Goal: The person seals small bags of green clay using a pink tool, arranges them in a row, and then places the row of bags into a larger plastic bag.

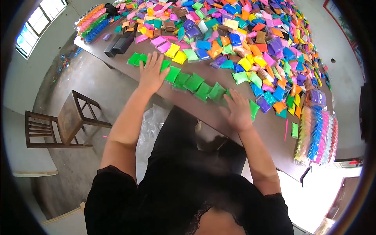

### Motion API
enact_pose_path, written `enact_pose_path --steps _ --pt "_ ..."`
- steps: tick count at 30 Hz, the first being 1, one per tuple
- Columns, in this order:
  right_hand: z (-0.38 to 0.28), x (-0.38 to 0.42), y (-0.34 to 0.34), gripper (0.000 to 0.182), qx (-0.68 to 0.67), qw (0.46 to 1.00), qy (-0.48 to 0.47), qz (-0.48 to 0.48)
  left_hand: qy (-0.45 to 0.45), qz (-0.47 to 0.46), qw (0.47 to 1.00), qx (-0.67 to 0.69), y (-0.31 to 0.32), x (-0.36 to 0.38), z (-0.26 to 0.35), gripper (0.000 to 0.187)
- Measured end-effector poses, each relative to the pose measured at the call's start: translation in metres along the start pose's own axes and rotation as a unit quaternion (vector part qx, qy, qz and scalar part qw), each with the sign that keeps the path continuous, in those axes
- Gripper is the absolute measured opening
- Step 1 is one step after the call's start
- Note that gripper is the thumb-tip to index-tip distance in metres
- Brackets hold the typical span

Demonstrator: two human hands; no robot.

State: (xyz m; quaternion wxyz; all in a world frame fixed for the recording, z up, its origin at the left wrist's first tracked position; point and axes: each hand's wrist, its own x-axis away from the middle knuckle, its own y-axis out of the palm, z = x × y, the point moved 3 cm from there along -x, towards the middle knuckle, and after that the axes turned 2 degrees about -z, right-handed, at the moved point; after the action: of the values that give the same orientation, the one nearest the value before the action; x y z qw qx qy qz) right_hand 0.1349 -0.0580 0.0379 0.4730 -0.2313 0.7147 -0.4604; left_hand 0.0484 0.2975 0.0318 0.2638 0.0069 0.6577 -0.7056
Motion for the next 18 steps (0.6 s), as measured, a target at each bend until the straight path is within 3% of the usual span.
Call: enact_pose_path --steps 3,7,9,10,12,16,18 --pt "-0.001 -0.002 -0.001 0.048 0.003 1.000 0.006 -0.006 -0.010 -0.080 0.997 -0.016 0.008 0.002 -0.010 0.064" --pt "-0.001 -0.001 0.000 0.048 0.003 1.000 0.015 -0.007 -0.001 -0.111 0.994 0.017 0.007 0.007 -0.015 0.063" --pt "0.000 -0.001 0.001 0.047 0.000 1.000 0.022 -0.005 0.004 -0.054 0.995 0.084 0.003 0.012 -0.019 0.071" --pt "0.000 -0.001 0.001 0.047 0.004 1.000 0.023 -0.004 0.004 -0.055 0.995 0.082 0.001 0.014 -0.022 0.071" --pt "0.000 0.000 0.001 0.047 0.007 1.000 0.025 -0.004 0.049 0.027 0.996 0.065 -0.009 0.019 -0.025 0.076" --pt "0.000 0.001 0.001 0.045 0.013 1.000 0.021 -0.006 0.034 0.004 0.994 0.100 -0.010 0.021 -0.041 0.073" --pt "0.001 0.001 0.001 0.045 0.014 1.000 0.021 -0.001 0.036 0.000 0.979 0.202 -0.008 0.023 -0.054 0.055"
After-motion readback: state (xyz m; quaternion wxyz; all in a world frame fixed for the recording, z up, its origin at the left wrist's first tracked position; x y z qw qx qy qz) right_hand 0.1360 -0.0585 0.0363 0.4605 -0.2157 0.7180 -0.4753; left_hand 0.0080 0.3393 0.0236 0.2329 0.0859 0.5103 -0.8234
